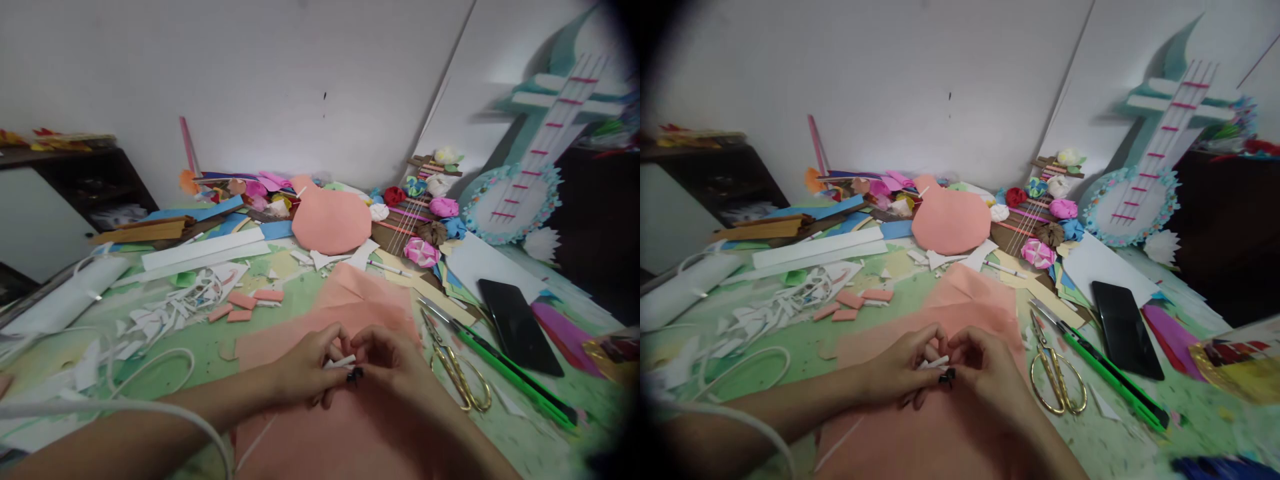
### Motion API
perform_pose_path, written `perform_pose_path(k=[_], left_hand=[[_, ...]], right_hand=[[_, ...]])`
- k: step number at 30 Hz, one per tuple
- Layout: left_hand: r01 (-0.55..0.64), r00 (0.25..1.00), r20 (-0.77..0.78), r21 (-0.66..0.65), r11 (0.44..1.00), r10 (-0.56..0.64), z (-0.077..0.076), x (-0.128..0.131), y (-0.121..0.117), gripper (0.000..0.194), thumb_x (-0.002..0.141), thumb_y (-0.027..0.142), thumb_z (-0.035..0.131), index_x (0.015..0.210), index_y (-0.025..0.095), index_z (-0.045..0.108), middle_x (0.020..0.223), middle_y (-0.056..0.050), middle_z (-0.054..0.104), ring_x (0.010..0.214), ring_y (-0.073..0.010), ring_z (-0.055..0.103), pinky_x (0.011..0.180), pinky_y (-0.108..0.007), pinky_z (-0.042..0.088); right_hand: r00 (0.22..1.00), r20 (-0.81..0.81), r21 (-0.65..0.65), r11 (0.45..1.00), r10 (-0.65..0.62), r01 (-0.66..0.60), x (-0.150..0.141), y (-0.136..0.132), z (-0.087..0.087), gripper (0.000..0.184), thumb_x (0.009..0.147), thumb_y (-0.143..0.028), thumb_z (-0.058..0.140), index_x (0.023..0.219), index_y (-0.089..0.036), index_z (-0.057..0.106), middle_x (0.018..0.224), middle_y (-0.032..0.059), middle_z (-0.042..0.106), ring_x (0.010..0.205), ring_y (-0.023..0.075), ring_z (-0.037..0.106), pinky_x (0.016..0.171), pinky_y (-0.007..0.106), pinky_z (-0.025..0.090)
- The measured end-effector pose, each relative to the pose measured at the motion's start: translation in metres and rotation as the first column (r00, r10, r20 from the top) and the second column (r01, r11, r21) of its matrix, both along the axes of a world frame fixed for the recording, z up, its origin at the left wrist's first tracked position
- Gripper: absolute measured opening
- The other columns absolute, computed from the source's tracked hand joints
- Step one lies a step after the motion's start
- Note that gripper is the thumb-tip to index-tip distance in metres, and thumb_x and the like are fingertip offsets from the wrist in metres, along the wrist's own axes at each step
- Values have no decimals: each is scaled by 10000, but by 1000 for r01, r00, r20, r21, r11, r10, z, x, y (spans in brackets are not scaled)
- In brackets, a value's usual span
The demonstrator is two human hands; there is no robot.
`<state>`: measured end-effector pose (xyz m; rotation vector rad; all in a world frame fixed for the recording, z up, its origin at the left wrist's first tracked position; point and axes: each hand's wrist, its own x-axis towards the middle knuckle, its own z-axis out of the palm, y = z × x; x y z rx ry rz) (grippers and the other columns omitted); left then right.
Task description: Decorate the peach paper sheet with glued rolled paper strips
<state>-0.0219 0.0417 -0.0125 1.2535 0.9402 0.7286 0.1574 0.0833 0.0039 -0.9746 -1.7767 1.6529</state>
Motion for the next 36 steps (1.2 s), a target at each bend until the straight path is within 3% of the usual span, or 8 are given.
perform_pose_path(k=[7,11,14,20,26,28,33,36], left_hand=[[32,993,114,-96,995,-21,4,-5,5,313,783,341,658,988,164,500,767,-31,689,326,-50,495,273,-131,336],[135,974,200,-151,979,-103,6,-10,10,211,787,282,620,856,85,652,678,-57,662,352,-59,516,302,-139,351],[63,915,401,-275,959,55,6,-15,17,163,624,124,605,767,62,654,707,-114,679,395,-104,555,298,-159,329],[-109,771,524,-451,886,362,7,-26,29,150,552,112,517,701,128,507,615,4,545,334,1,281,314,-114,167],[-239,760,465,-450,860,454,17,-32,32,214,619,183,603,781,149,467,563,74,380,351,-2,160,325,-132,120],[-318,753,441,-406,857,488,23,-37,34,280,608,230,650,806,154,467,567,85,340,371,-8,172,336,-130,136],[-564,720,363,-191,803,592,35,-63,47,352,574,300,710,768,180,441,557,94,293,391,-19,176,353,-136,135],[-723,664,276,4,691,694,36,-84,56,306,633,297,704,759,184,449,534,98,292,388,-25,192,369,-143,150]], right_hand=[[937,-178,5,952,-301,306,9,5,8,226,680,-307,759,854,-199,663,767,3,634,719,136,595,658,250,464],[761,-234,202,735,-605,647,26,15,16,250,725,-387,708,894,-207,666,883,49,668,815,186,615,748,320,477],[675,-91,409,591,-732,695,39,28,14,361,757,-454,629,1004,-193,653,1020,99,657,916,241,601,795,386,462],[770,266,520,759,-581,393,44,41,-4,454,615,-328,671,1032,-158,614,1044,114,629,849,243,569,703,342,436],[766,290,521,766,-573,376,40,38,0,58,620,-224,612,660,-183,605,602,-12,546,595,161,465,566,262,295],[777,258,504,766,-574,399,42,38,2,97,663,-248,578,591,-183,566,541,-29,497,549,141,425,534,253,266],[727,66,464,666,-684,584,49,42,6,182,769,-309,515,637,-184,509,583,-45,435,567,121,376,518,237,285],[621,-66,426,541,-781,725,55,45,8,228,814,-354,503,661,-188,472,597,-54,377,572,113,334,506,230,287]])
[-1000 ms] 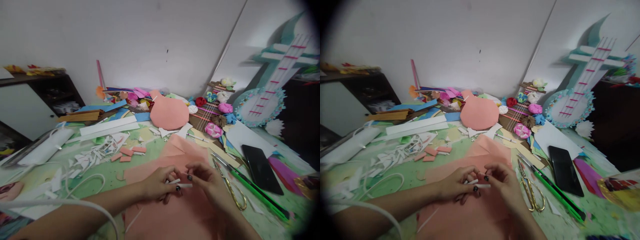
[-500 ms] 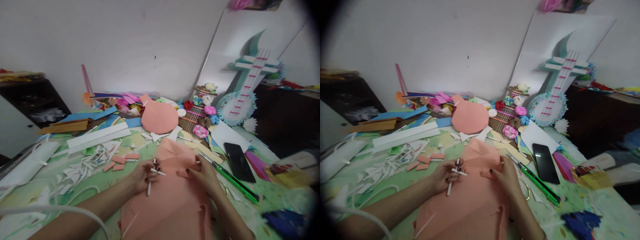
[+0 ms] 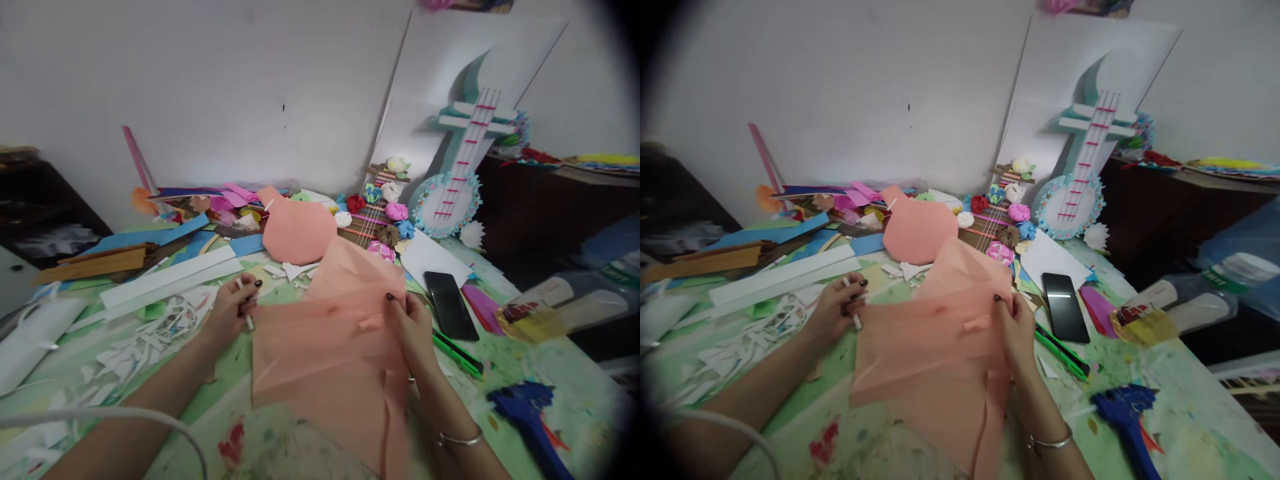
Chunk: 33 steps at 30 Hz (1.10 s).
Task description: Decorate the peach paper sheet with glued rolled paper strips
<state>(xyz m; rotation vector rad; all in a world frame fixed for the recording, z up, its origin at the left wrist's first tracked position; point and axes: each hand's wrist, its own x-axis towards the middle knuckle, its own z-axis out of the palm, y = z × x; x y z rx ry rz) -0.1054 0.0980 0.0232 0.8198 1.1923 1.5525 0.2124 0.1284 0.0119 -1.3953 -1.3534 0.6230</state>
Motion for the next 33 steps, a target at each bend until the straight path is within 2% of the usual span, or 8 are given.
perform_pose_path(k=[5,9,14,21,26,29,31,33], left_hand=[[-191,914,-349,77,978,206,-10,-27,14,247,696,349,661,734,178,487,514,84,347,430,-60,306,394,-168,224],[-166,807,-565,60,984,171,-23,-34,22,276,695,410,636,798,172,542,636,31,541,559,-126,512,497,-217,402],[-150,616,-776,54,987,136,-34,-34,23,326,700,345,617,969,168,567,882,-53,665,756,-210,634,703,-313,486],[-56,366,-911,180,982,188,-36,-35,22,486,811,315,493,1262,145,434,1250,-160,565,1022,-282,601,891,-413,460],[33,250,-926,299,954,282,-25,-24,16,438,821,322,502,1212,124,485,1269,-200,531,1216,-349,458,1044,-510,319],[198,193,-915,391,899,355,1,0,4,388,844,311,516,1201,164,484,1322,-187,480,1255,-320,422,1062,-490,307],[362,139,-895,444,820,424,27,24,-2,379,859,320,524,1205,172,476,1385,-205,395,1316,-323,345,1075,-491,282],[462,125,-865,485,743,487,57,51,0,425,847,385,556,1207,178,467,1430,-219,316,1359,-342,268,1086,-516,239]], right_hand=[[965,-151,110,967,-213,231,16,2,6,255,835,-405,522,708,-189,477,641,-44,388,578,112,321,497,226,289],[885,-266,226,868,-382,442,24,2,13,217,849,-395,503,761,-207,442,692,-34,381,587,120,320,505,233,292],[843,-312,310,792,-438,526,28,3,21,143,866,-351,462,850,-211,441,775,-12,423,658,140,391,598,257,359],[900,-153,307,846,-409,436,22,-1,19,312,846,-421,531,662,-215,387,614,-61,316,555,116,283,505,241,262],[928,-20,425,837,-371,343,11,-8,45,246,864,-412,504,919,-178,553,830,48,590,749,201,538,695,303,401],[960,172,527,844,-220,100,0,-7,81,154,861,-336,502,884,-208,583,1067,102,646,1001,247,589,864,352,419],[912,395,560,815,-108,-146,-12,-2,110,119,870,-255,473,857,-213,583,1038,110,664,1001,244,600,875,368,419],[875,481,535,806,-43,-255,-26,6,138,100,847,-223,493,813,-223,586,1011,89,676,981,234,605,852,348,425]])
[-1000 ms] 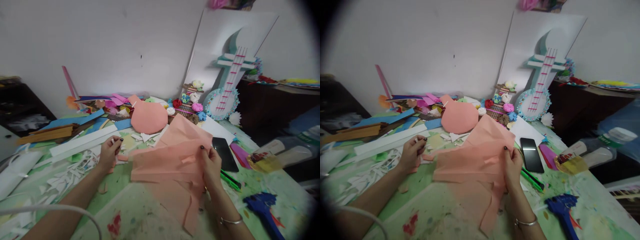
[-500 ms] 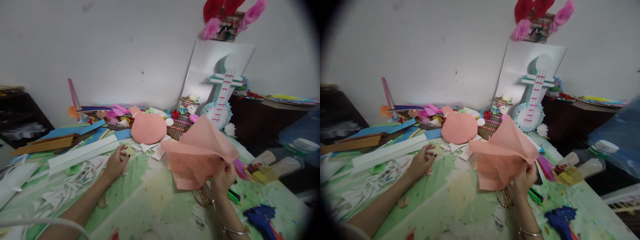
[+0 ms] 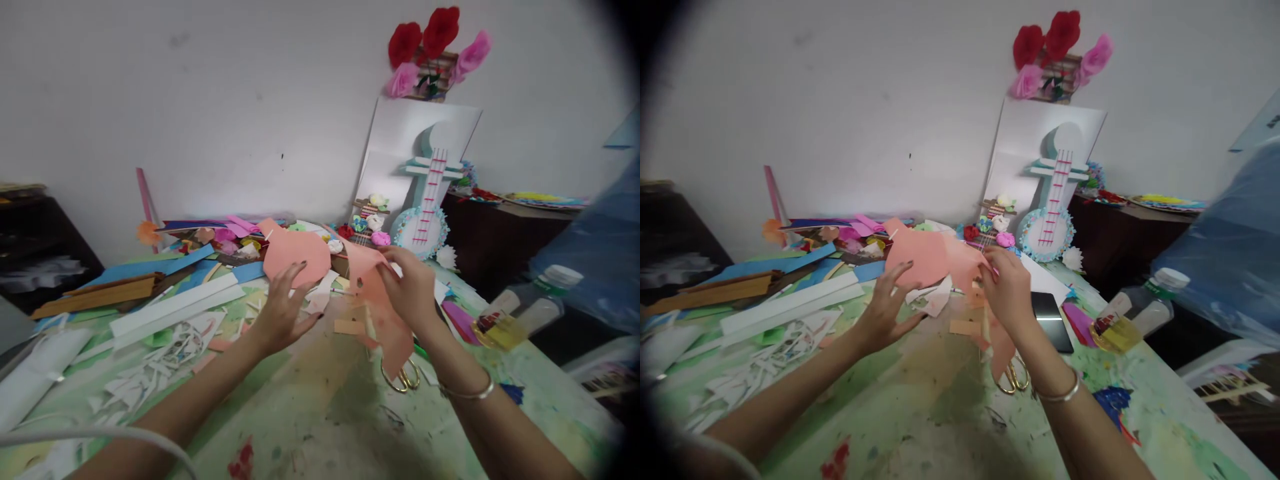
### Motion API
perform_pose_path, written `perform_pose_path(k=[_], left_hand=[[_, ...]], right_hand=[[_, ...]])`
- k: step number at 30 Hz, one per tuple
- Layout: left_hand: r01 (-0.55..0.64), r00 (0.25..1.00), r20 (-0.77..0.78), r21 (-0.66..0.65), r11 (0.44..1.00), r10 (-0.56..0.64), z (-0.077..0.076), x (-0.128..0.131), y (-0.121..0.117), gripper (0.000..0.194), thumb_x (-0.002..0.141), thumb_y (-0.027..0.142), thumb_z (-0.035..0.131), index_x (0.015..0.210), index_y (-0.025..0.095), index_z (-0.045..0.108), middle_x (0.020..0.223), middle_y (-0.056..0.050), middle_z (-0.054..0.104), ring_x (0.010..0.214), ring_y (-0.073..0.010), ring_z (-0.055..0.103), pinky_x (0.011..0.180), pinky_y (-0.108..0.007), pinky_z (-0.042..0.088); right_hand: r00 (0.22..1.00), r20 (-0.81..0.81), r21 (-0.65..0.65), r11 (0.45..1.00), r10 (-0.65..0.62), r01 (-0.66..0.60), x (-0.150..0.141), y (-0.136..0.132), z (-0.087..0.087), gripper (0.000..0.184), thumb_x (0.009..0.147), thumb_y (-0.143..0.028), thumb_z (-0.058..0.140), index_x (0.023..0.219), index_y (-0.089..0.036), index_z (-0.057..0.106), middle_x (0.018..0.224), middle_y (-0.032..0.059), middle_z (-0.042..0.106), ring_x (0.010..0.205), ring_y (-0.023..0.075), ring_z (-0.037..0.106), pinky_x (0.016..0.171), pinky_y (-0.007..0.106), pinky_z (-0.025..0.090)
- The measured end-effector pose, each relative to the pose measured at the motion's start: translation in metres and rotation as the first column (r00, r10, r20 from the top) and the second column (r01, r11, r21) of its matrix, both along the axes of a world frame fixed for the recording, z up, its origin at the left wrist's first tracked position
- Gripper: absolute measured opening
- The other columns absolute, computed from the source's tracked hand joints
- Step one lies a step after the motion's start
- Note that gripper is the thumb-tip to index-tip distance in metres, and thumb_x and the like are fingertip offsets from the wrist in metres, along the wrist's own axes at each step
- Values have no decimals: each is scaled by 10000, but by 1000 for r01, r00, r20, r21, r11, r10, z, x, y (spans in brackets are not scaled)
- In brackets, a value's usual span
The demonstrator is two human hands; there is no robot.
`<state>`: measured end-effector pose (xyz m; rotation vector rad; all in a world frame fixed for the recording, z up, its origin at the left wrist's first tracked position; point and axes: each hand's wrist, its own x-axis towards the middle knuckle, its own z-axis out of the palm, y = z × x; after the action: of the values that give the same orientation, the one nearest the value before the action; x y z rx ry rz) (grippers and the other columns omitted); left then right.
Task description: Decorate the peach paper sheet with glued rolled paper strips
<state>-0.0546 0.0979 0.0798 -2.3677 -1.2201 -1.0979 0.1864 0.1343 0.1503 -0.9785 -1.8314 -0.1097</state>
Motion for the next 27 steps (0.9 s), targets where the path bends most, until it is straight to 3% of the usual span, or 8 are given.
perform_pose_path(k=[4,8,11,13,17,20,22,27], left_hand=[[-15,994,111,159,987,-3,53,40,30,654,741,526,652,1229,147,437,1493,-233,171,1388,-418,121,1087,-591,123],[-125,964,258,241,963,61,99,39,57,367,784,331,632,1066,107,564,1444,-215,305,1368,-415,155,1077,-580,132],[125,977,158,128,984,-145,132,21,56,156,778,297,639,809,145,635,1183,-131,592,1271,-348,368,1034,-503,274],[335,930,170,-34,942,-325,150,10,51,181,775,306,638,718,134,635,1033,-104,640,1068,-267,541,898,-385,411],[367,915,275,-260,893,-295,169,-3,41,209,760,297,626,662,113,642,698,-19,584,677,-133,528,604,-249,389],[241,922,366,-277,930,-130,175,-9,36,253,740,297,643,575,111,597,552,27,452,551,-81,407,515,-215,290],[190,904,423,-268,945,-61,177,-14,31,276,736,308,657,554,115,578,530,32,421,533,-72,373,494,-209,261],[213,858,513,-362,908,2,179,-25,17,284,749,365,661,609,122,620,557,4,509,555,-95,443,496,-211,312]], right_hand=[[982,162,-62,994,95,-86,-25,19,48,94,785,-185,544,699,-198,578,774,42,655,762,197,576,708,300,395],[957,246,-147,982,154,-120,-28,30,82,248,729,-173,604,526,-181,463,542,-31,470,585,124,439,612,270,316],[934,264,-232,956,240,-180,-16,30,96,301,731,-214,630,505,-172,436,538,-47,429,582,100,403,590,258,301],[913,248,-308,920,323,-242,-7,28,100,301,769,-266,607,522,-168,465,552,-46,440,584,94,407,569,248,310],[847,172,-487,791,503,-371,10,17,95,179,762,-337,631,814,-166,626,740,-13,623,685,118,552,595,241,429],[791,-35,-695,554,611,-459,23,4,81,600,615,-275,756,1174,-204,549,978,35,682,811,166,638,648,277,513],[791,-188,-755,429,582,-495,31,-5,66,743,549,-204,780,1240,-219,508,1006,46,694,821,192,663,652,301,534],[854,-281,-712,501,438,-491,42,-14,32,300,643,-228,715,930,-166,654,791,16,714,694,166,652,605,276,500]])
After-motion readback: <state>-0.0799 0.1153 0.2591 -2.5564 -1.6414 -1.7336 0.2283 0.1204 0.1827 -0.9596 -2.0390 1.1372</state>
